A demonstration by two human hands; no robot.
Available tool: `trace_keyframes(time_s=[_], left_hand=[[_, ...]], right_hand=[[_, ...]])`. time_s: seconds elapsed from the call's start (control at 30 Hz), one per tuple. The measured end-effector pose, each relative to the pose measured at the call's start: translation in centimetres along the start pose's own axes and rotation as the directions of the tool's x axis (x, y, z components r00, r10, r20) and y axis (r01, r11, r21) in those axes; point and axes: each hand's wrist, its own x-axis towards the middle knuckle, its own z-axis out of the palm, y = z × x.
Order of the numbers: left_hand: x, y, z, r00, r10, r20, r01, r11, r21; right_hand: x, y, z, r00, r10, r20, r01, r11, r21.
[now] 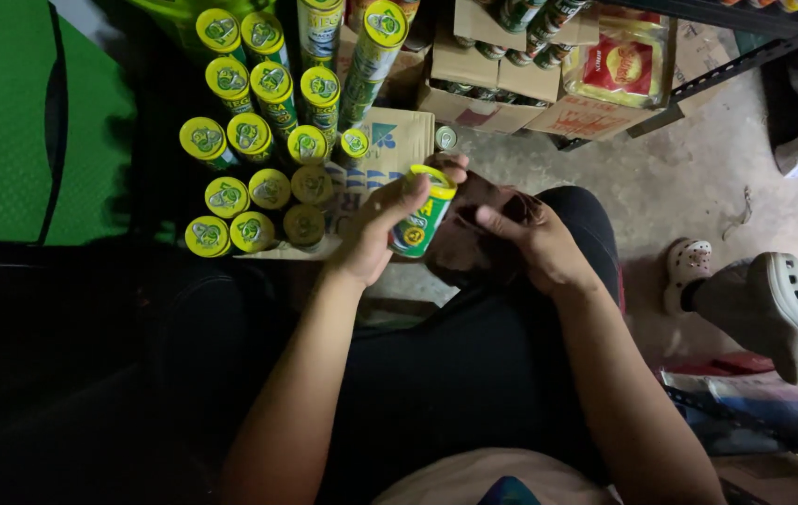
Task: Wiping canned goods with a cloth and organizing them on shelves.
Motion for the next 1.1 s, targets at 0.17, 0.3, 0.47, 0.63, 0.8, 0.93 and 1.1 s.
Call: trace_keyframes(time_s=[0.17, 0.3, 0.47, 0.63, 0.8, 0.93, 1.1], left_hand=[[-0.2, 0.5, 0.9, 0.997, -0.006, 0.078, -0.004, 0.992, 0.125], [-0.3, -0.5, 2.0, 0.998, -0.053, 0.032, 0.040, 0.951, 0.307], [-1.1, -2.0, 4.1, 0.970, 0.126, 0.208, -0.242, 0.588, 0.772], [-1.7, -1.9, 4.9, 0.987, 0.029, 0.161, -0.128, 0.750, 0.649], [-1.7, -0.2, 4.9, 0.985, 0.114, 0.128, -0.170, 0.756, 0.632], [-1.7, 0.9, 5.5, 0.960, 0.208, 0.189, -0.257, 0.377, 0.890], [-1.1, 0.4, 5.6, 0.957, 0.127, 0.261, -0.288, 0.305, 0.908]], right_hand=[[1.2, 1.4, -0.5, 0.990, -0.043, -0.137, 0.047, 0.998, 0.030], [2.8, 5.6, -1.4, 0.989, -0.124, -0.076, 0.131, 0.987, 0.089], [3.6, 8.6, -3.1, 0.986, 0.162, 0.035, -0.153, 0.809, 0.568], [2.0, 3.8, -0.8, 0.984, 0.175, -0.037, -0.105, 0.733, 0.672], [1.2, 2.7, -1.0, 0.994, 0.087, -0.066, -0.013, 0.696, 0.718], [1.2, 3.5, -1.6, 0.997, 0.072, -0.018, -0.035, 0.670, 0.742], [2.1, 5.4, -2.9, 0.995, 0.087, 0.043, -0.090, 0.654, 0.751]])
